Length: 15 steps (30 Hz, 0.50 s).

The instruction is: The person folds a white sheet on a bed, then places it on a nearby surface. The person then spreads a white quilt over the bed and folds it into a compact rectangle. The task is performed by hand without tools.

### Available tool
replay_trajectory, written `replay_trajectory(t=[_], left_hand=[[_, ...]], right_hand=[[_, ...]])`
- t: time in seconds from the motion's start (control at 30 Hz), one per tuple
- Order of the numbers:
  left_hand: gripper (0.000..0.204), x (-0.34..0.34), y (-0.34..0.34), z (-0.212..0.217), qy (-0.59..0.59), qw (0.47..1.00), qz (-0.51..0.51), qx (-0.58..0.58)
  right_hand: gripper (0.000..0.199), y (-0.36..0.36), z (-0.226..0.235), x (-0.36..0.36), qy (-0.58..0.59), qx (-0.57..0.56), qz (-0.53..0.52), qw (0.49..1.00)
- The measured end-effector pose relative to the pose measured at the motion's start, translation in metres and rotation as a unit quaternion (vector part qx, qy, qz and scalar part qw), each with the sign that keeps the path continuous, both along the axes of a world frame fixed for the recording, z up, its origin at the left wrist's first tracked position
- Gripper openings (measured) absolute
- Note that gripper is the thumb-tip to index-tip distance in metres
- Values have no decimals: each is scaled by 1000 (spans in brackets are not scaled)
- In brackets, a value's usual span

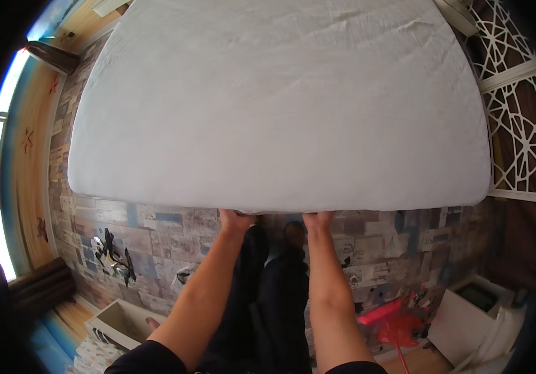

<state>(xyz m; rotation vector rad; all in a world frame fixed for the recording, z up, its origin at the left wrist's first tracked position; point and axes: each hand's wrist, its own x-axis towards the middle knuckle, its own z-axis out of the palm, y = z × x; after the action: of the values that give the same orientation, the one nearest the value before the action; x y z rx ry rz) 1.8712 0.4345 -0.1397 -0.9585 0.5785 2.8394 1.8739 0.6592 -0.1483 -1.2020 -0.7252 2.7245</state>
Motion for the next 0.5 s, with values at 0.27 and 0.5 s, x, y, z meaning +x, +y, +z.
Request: replay_trajectory(t=[0.27,0.5], left_hand=[[71,19,-2,26,-30,998,50,8],[63,72,-4,33,-34,998,28,-42]], right_hand=[[55,-13,60,14,41,-144,-55,987],[52,-14,32,75,52,-91,-12,994]])
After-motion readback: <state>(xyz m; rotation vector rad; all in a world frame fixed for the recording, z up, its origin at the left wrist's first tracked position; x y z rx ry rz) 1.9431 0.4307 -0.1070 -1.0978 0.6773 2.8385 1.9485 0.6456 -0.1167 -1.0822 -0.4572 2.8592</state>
